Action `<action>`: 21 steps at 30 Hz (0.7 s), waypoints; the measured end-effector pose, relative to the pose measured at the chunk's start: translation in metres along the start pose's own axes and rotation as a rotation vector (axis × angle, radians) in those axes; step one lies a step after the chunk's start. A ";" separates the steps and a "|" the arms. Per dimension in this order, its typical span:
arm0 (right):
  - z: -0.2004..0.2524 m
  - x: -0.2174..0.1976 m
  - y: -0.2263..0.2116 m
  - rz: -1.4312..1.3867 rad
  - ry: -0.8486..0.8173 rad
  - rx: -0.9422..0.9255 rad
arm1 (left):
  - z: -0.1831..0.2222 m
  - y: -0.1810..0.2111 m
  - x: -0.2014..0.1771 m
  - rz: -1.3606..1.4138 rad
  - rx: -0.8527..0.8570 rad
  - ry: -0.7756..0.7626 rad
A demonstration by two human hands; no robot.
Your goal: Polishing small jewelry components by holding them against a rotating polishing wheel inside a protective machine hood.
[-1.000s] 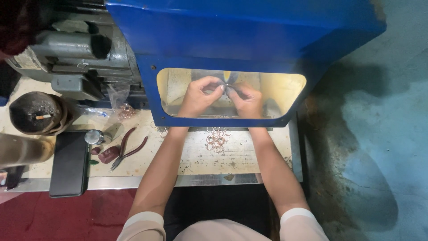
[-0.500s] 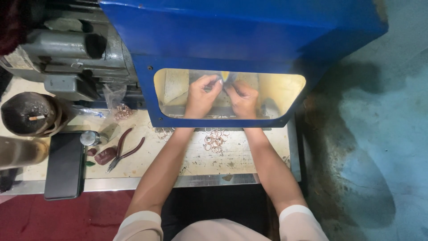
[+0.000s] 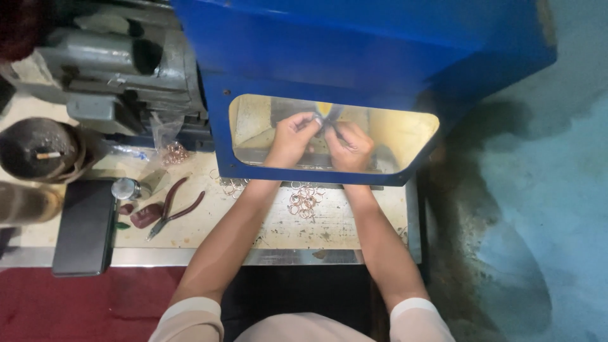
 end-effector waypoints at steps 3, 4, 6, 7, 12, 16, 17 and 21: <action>0.003 0.004 0.016 -0.003 -0.026 -0.004 | -0.008 -0.014 -0.001 0.079 -0.050 -0.015; 0.001 0.003 0.015 -0.007 -0.027 -0.007 | -0.008 -0.011 -0.005 0.079 -0.048 -0.011; -0.001 0.001 0.015 -0.093 -0.098 0.028 | -0.006 -0.007 -0.009 0.093 -0.110 -0.081; -0.004 0.002 0.005 -0.097 -0.094 0.027 | -0.003 -0.001 -0.014 0.088 -0.108 -0.081; -0.005 -0.006 0.000 -0.164 -0.167 -0.168 | 0.004 0.010 -0.014 0.085 -0.141 -0.251; -0.002 -0.009 0.001 -0.175 -0.169 -0.205 | 0.001 0.022 -0.022 0.073 -0.018 -0.269; -0.003 -0.009 0.000 -0.160 -0.139 -0.195 | 0.005 0.032 -0.025 -0.044 0.050 -0.264; -0.007 -0.007 -0.001 -0.139 -0.091 -0.163 | -0.002 0.033 -0.029 -0.287 0.193 -0.202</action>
Point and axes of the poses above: each hand's wrist, its own z-axis away from the middle knuckle, its own x-axis out of the palm, y = z × x, the point moved 4 cm from there along -z, towards the middle knuckle, and after that the axes turned 12 degrees about -z, right-handed, at the moved point
